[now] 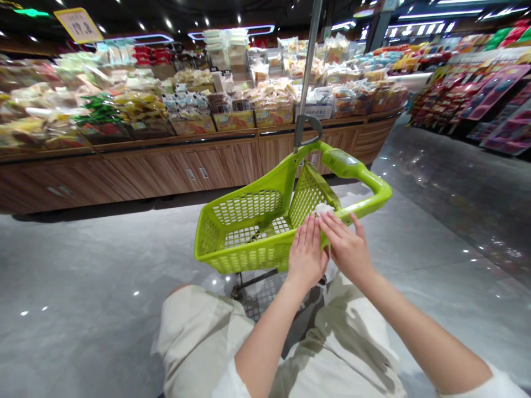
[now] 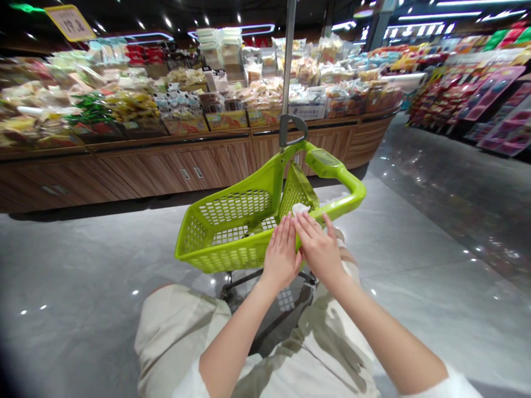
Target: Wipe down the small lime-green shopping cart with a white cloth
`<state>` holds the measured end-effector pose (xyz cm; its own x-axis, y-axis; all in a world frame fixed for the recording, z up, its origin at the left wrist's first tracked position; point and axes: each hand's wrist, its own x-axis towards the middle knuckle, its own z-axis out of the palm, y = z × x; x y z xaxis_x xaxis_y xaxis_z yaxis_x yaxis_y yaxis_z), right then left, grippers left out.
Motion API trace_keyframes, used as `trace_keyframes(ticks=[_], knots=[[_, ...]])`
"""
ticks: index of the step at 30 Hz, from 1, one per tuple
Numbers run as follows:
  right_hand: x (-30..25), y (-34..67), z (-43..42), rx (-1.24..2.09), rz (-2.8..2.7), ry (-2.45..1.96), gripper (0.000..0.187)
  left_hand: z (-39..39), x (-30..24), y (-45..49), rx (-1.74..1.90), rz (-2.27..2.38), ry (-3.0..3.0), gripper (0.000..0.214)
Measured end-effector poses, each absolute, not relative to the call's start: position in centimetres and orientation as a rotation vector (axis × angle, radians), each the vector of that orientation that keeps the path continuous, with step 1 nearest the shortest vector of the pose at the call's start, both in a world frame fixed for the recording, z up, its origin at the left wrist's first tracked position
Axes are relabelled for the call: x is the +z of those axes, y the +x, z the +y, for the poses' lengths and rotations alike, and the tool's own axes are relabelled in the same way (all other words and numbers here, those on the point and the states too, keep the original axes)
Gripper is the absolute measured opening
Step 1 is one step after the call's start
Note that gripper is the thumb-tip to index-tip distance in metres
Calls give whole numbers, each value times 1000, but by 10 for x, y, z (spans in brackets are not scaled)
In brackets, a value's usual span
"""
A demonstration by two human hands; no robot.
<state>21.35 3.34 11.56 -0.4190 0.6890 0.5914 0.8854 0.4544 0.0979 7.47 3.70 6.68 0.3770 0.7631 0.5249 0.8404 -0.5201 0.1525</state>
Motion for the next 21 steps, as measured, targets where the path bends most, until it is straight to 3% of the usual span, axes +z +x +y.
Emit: trace_keyframes(ticks=[8, 16, 21], knots=[[135, 289, 57, -629, -1755, -1501, 44, 35, 67, 76, -870, -1450, -2486, 70], [121, 224, 34, -551, -2253, -1298, 57, 35, 67, 73, -856, -1449, -2491, 70], [139, 296, 55, -667, -1868, -1442, 44, 34, 66, 73, -812, -1436, -2479, 72]])
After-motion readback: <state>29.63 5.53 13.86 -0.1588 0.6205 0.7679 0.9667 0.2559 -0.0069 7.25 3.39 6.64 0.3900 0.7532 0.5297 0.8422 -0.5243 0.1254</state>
